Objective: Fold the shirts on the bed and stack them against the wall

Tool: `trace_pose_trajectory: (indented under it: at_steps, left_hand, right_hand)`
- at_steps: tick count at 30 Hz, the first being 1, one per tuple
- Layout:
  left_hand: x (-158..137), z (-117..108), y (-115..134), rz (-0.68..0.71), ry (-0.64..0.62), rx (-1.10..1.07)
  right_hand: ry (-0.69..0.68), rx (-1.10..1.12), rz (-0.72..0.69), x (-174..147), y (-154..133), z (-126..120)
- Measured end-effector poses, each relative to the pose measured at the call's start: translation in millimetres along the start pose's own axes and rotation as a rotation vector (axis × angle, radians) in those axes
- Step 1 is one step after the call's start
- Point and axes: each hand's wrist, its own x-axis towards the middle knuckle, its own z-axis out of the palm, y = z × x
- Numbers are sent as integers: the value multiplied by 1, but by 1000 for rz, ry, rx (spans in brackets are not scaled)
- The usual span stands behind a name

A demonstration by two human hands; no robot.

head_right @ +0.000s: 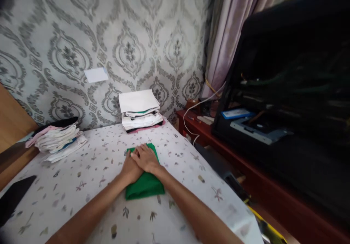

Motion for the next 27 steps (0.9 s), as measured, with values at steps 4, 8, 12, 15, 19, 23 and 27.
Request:
trace_pose_trajectory:
  at_steps: [4,8,12,15,19,23,27]
  left_hand:
    - [-7,0,12,4,39,-16]
    - [-46,-1,32,254,-56,-122]
    - [-96,-11,35,506,-170,-209]
    - [-120,-20,18,345,-96,-364]
    - [-119,-23,-12,-251,158,-754]
    - [-93,-23,-21,-636,-57,-1151]
    - [-75,-30,-11,-721,-287,-1230]
  right_hand:
    - [12,-71,-10,13,13,-9]
    - [-56,-180,-43,24,18,-21]
    - [-162,-160,-57,42,33,-31]
    - [-237,-101,-50,58,52,-33]
    - [-274,-6,-44,72,66,-38]
    - [-278,71,-16,80,65,-41]
    - [-264,191,13,75,66,-43]
